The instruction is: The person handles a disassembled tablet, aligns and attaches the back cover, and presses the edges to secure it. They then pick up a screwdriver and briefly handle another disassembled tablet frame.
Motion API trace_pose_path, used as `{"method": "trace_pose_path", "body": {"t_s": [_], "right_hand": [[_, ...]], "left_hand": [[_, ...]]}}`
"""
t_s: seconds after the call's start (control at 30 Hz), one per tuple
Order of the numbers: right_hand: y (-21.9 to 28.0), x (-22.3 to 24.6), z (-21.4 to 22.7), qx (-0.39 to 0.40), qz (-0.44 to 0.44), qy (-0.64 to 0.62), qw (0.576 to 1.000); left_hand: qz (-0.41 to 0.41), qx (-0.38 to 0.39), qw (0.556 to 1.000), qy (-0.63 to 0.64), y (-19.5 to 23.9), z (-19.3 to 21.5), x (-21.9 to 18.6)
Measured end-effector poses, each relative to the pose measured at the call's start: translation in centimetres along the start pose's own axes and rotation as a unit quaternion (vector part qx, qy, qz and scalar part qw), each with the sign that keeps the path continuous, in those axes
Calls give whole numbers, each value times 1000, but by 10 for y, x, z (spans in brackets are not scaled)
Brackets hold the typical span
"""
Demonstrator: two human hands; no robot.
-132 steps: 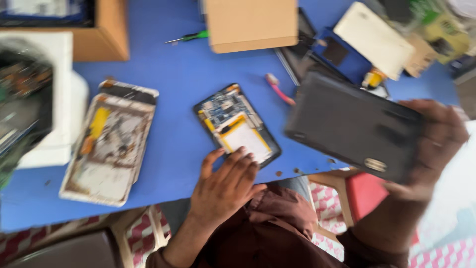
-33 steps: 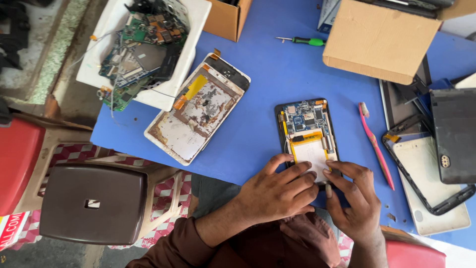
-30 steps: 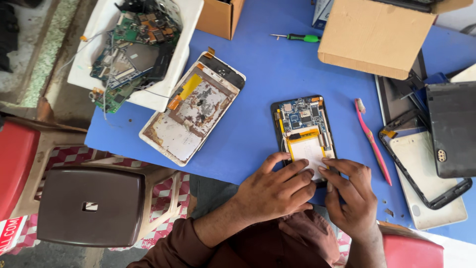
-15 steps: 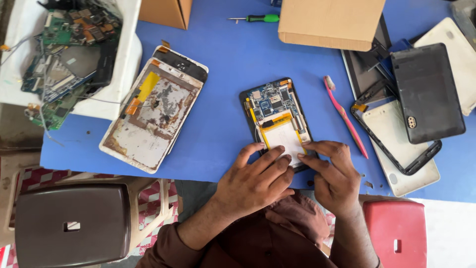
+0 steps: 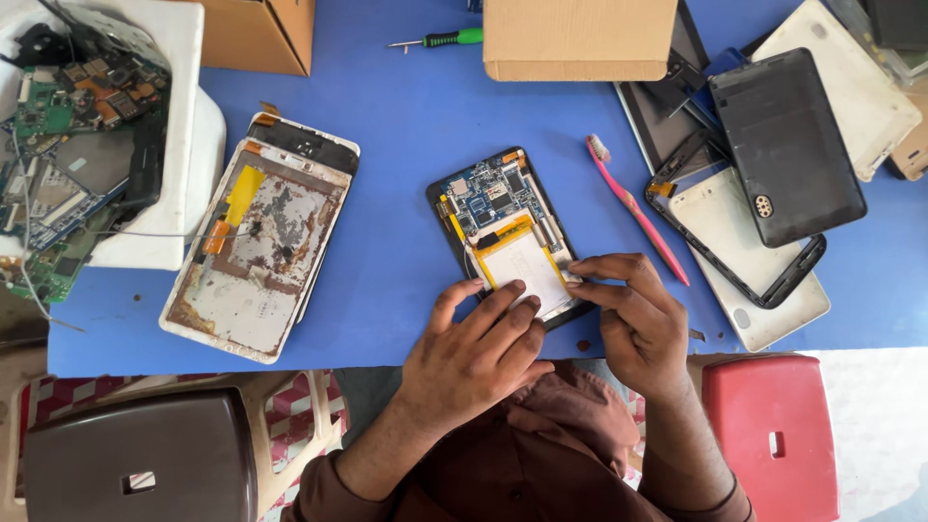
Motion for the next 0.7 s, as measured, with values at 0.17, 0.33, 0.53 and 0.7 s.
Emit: {"method": "trace_pose_path", "body": {"t_s": [0.17, 0.33, 0.53, 0.7], "right_hand": [[-2, 1, 0, -2, -5, -1, 1000], [3, -3, 1, -11, -15, -17, 1000], [30, -30, 14, -188, -46, -156, 969], [67, -62, 54, -337, -73, -181, 921]], "left_hand": [[-1, 1, 1000, -1, -1, 1, 0], [-5, 3, 1000, -4, -2, 2, -1], [-5, 1, 1000, 5, -3, 2, -1], [-5, 5, 1000, 7, -7, 6, -3]]}}
Point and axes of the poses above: each hand's wrist, its own y-axis away from the middle knuckle, its own z-axis out of the back of the hand, x = y × z, the point moved 7 cm from there along -y, towards the middle knuckle, and after that the axes turned 11 degrees about y, right-handed, at the moved point
